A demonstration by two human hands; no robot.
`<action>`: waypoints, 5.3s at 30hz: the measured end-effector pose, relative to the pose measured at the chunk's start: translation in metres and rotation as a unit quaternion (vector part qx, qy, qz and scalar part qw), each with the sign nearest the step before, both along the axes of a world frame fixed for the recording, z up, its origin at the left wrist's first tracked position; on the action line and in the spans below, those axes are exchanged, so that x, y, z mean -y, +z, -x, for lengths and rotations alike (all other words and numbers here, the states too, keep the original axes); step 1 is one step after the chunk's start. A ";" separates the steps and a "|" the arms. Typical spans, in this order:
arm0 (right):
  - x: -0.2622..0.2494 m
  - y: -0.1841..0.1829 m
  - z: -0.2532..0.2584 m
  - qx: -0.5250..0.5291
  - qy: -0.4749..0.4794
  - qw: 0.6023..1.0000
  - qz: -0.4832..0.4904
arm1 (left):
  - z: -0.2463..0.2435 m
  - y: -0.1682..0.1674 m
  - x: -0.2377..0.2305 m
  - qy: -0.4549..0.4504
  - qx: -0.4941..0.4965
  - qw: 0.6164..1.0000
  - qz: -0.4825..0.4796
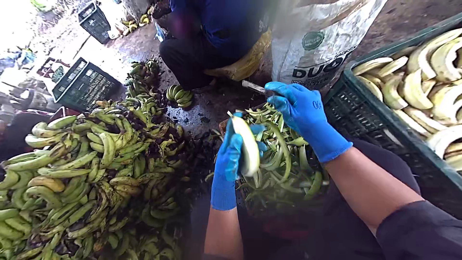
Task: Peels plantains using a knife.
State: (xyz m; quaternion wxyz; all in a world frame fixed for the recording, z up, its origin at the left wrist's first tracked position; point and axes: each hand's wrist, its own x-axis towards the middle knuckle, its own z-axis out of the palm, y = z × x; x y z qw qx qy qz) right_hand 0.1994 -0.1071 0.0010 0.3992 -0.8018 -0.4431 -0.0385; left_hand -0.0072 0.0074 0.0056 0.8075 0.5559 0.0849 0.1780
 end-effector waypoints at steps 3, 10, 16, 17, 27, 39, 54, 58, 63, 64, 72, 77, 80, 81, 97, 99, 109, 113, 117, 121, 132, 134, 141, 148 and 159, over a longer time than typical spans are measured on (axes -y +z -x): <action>0.010 -0.016 0.045 0.125 0.054 0.984 -0.112 | -0.010 0.004 -0.006 0.117 0.114 0.959 0.230; 0.014 -0.017 0.065 0.155 0.139 0.970 -0.124 | -0.006 0.012 0.002 0.085 0.188 0.930 0.304; 0.005 -0.009 0.054 0.100 0.141 0.979 -0.104 | 0.004 0.012 0.011 0.166 0.055 0.982 0.079; 0.001 -0.007 0.046 0.038 0.139 0.987 -0.071 | 0.006 0.010 0.014 0.152 0.012 0.988 0.022; 0.019 -0.018 0.068 0.157 0.209 0.959 -0.110 | 0.020 0.006 -0.026 0.072 0.111 0.953 0.274; 0.013 -0.009 0.036 -0.508 0.205 0.829 -0.110 | 0.013 -0.012 -0.029 0.138 0.083 0.972 0.171; 0.292 -0.005 -0.089 -0.350 -0.237 0.805 -0.416 | -0.104 -0.066 0.104 -0.099 -0.266 0.867 -0.410; 0.354 -0.029 -0.103 -0.337 -0.382 0.745 -0.431 | -0.176 -0.084 0.136 -0.096 -0.430 0.709 -0.550; 0.343 -0.034 -0.120 -0.383 -0.341 0.821 -0.250 | -0.209 -0.102 0.130 -0.144 -0.498 0.632 -0.576; 0.336 -0.035 -0.125 -0.386 -0.318 0.834 -0.232 | -0.203 -0.098 0.120 -0.146 -0.477 0.666 -0.555; 0.294 -0.030 -0.151 -0.379 -0.272 0.827 -0.315 | -0.102 -0.047 0.043 -0.020 -0.056 0.996 -0.069; 0.277 -0.038 -0.126 -0.426 -0.254 0.827 -0.265 | -0.089 -0.023 0.046 0.044 0.033 0.998 -0.024; 0.280 -0.033 -0.135 -0.441 -0.222 0.843 -0.212 | -0.072 -0.029 0.047 0.086 -0.040 0.996 0.003; 0.281 -0.028 -0.137 -0.450 -0.204 0.854 -0.164 | -0.065 -0.033 0.045 0.099 -0.053 0.993 0.021; 0.274 -0.043 -0.164 -0.457 -0.089 0.882 0.067 | -0.034 -0.058 0.040 0.170 -0.125 0.971 0.115; 0.267 -0.036 -0.167 -0.477 -0.109 0.872 0.006 | -0.033 -0.057 0.041 0.177 -0.140 0.966 0.125; 0.274 -0.100 -0.166 -0.316 -0.215 0.897 0.221 | -0.028 -0.052 0.040 0.187 -0.111 0.968 0.129; 0.274 -0.097 -0.155 -0.317 -0.229 0.891 0.232 | -0.029 -0.053 0.042 0.188 -0.125 0.966 0.127; 0.272 -0.094 -0.160 -0.353 -0.235 0.878 0.219 | -0.030 -0.049 0.047 0.179 -0.106 0.968 0.139; 0.280 -0.111 -0.168 -0.348 -0.231 0.880 0.228 | -0.030 -0.049 0.047 0.192 -0.104 0.969 0.115; 0.278 -0.085 -0.168 -0.393 -0.207 0.864 0.239 | -0.021 -0.052 0.045 0.220 -0.137 0.960 0.108; 0.278 -0.062 -0.177 -0.337 -0.196 0.886 0.253 | -0.023 -0.054 0.046 0.228 -0.141 0.956 0.115; 0.232 0.001 -0.168 -0.406 -0.127 0.890 -0.164 | -0.030 -0.061 0.053 0.219 -0.135 0.956 0.141; 0.225 -0.109 -0.171 -0.492 -0.159 0.855 -0.035 | -0.027 -0.057 0.050 0.254 -0.121 0.946 0.162; 0.145 -0.001 -0.034 -0.409 0.129 0.859 -0.280 | -0.011 -0.033 0.052 0.287 0.010 0.958 -0.007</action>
